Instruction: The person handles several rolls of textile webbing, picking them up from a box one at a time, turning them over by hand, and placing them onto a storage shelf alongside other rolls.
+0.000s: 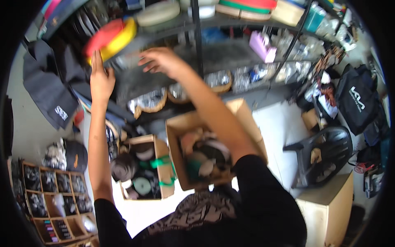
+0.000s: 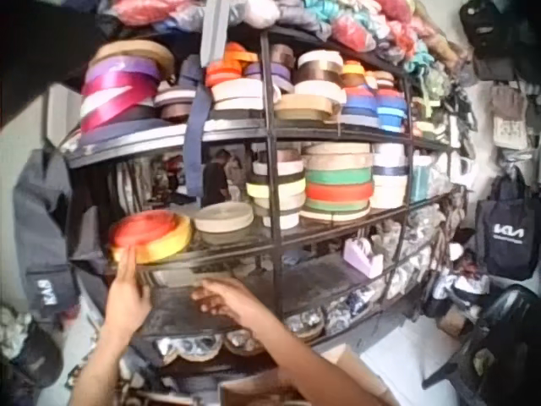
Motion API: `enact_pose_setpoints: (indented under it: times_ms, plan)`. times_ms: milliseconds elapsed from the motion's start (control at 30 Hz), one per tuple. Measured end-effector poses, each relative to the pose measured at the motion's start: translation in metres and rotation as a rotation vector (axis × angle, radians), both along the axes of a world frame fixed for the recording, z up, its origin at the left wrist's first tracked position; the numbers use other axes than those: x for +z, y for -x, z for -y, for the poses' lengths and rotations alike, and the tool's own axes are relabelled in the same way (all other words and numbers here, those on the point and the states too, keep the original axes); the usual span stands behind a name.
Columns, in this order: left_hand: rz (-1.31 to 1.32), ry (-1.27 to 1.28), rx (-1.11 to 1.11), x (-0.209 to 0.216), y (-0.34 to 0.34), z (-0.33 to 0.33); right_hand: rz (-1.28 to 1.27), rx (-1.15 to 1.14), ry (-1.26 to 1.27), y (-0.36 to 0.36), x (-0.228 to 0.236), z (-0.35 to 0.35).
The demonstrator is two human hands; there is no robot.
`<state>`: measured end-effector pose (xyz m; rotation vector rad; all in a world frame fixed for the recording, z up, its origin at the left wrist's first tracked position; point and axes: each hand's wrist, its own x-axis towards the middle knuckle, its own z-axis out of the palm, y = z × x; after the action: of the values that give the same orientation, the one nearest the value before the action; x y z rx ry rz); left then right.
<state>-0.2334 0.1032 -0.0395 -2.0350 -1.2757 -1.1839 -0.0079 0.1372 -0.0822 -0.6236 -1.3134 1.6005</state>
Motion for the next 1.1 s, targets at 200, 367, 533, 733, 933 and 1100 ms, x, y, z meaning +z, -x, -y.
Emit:
enact_pose_setpoints:
  times_ms: [200,367,533,733,933,1100]
  plan:
    - [0.128,0.401,-0.162,-0.147,-0.017,0.087,0.248,-0.093,0.495,-0.088,-0.194,0.076]
    - [0.44,0.856,-0.151,-0.266,-0.045,0.155,0.462,-0.257,0.801,-0.137,-0.357,0.185]
    - [0.273,0.849,-0.235,-0.31,-0.064,0.214,1.592,0.22,0.012,-0.152,-0.415,0.267]
    - [-0.105,0.923,-0.068,-0.334,-0.11,0.236,1.274,-0.288,0.182,-0.14,-0.434,0.269]
    - [-0.28,0.857,0.008,-0.379,-0.099,0.241,1.43,-0.323,0.263,-0.11,-0.447,0.262]
    - [-0.262,0.877,-0.01,-0.372,-0.1,0.237,1.365,-0.374,0.486,-0.109,-0.435,0.257]
